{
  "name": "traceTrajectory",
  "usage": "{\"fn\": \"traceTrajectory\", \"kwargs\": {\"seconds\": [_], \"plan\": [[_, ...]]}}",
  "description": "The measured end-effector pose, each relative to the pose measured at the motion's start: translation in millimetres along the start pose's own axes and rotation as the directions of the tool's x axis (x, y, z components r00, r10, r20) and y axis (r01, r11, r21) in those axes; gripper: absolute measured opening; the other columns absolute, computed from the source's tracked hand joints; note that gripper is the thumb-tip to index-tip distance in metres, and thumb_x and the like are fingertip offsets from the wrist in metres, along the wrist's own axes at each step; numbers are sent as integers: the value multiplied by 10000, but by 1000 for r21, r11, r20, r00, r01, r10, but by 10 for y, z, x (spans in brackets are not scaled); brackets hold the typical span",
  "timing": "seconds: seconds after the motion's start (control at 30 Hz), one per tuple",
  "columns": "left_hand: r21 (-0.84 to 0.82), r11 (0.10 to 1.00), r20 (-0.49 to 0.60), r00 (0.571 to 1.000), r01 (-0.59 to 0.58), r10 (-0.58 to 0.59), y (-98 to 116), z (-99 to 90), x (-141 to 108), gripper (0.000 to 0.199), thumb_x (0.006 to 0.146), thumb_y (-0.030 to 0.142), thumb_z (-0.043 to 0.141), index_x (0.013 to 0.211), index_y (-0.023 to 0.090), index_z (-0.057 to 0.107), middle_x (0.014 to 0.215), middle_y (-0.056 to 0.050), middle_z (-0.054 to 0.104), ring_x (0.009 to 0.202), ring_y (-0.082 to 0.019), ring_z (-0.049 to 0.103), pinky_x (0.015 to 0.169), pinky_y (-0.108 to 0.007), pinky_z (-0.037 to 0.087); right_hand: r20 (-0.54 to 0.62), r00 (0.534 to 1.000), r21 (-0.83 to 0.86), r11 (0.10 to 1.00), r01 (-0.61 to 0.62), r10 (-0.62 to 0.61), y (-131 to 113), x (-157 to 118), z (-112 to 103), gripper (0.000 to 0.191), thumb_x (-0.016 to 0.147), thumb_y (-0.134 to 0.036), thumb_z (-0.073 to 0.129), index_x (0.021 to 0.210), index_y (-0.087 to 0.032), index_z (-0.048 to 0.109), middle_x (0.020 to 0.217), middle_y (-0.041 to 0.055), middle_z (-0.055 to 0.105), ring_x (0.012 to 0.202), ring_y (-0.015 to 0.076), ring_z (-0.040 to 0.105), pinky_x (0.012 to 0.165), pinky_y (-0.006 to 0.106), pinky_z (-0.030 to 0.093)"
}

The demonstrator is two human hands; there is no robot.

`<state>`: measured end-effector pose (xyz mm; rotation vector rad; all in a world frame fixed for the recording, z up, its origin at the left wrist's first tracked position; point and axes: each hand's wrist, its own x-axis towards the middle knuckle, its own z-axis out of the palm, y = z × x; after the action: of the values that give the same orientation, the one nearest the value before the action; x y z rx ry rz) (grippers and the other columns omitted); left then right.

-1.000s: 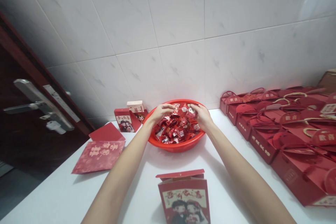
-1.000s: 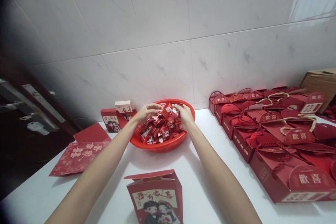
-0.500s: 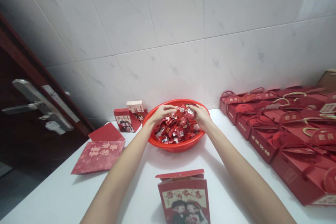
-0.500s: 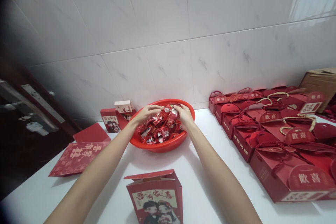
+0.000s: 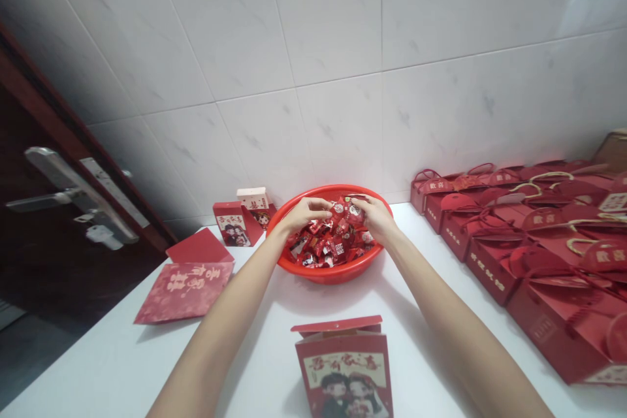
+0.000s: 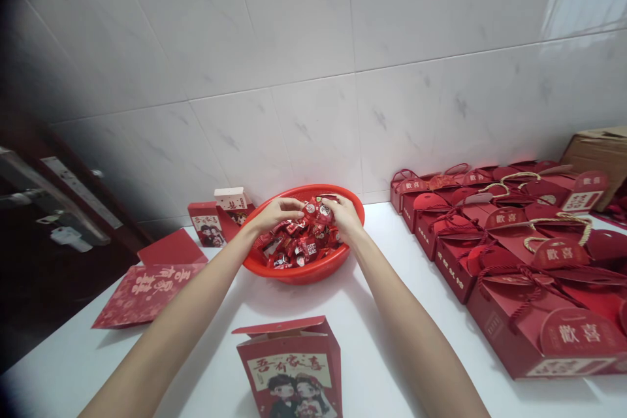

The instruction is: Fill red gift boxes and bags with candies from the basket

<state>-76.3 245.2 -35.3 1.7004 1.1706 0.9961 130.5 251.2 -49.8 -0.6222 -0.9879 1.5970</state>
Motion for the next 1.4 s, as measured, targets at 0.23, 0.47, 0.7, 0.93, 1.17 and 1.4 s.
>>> {"fn": "traceTrajectory", "kwargs": {"seconds": [0.23,0.47,0.7,0.93,1.17,1.4], "plan": [[-81,997,-17,1000,0,-1,52,19,-19,641,602,221,841,1221,200,677,954,-34,740,873,-181,654,817,-310,506,8,1000,-8,1000,25,-25,27,4,-19,236,545,-298,827,719,-193,705,661,-15,718,644,154,635,621,269,491],[-111,993,-33,998,44,-48,61,24,-22,718,562,212,864,1250,187,658,964,-50,738,901,-201,659,815,-326,515,2,1000,-21,1000,20,-20,33,9,-15,185,573,-275,790,721,-200,708,666,-6,721,655,167,645,648,287,506],[-109,994,-36,999,29,-33,43,39,-3,488,589,408,869,978,133,763,981,-103,760,913,-250,679,848,-370,506,1,1000,-44,999,16,-16,30,-2,-6,168,591,-261,778,726,-196,702,656,-10,710,630,157,636,633,283,501],[-74,997,-37,999,14,-17,61,37,-17,463,552,373,899,926,132,773,901,-84,770,868,-234,685,846,-356,499,12,1000,-83,997,4,-3,33,-13,-17,191,574,-285,779,726,-196,707,648,-15,709,600,150,624,614,276,502],[-58,998,-19,1000,-12,11,68,30,-15,447,553,378,895,906,133,774,902,-88,769,875,-243,687,846,-365,503,16,1000,-90,996,6,-5,35,-17,-21,201,582,-296,786,746,-202,719,688,3,741,671,177,666,598,268,510],[-67,998,-30,1000,-7,5,56,36,-8,431,557,386,890,892,140,776,882,-79,767,845,-229,679,820,-351,507,28,1000,-77,997,6,-4,29,-22,-8,179,614,-292,787,746,-200,709,673,1,724,654,170,663,644,292,533]]}}
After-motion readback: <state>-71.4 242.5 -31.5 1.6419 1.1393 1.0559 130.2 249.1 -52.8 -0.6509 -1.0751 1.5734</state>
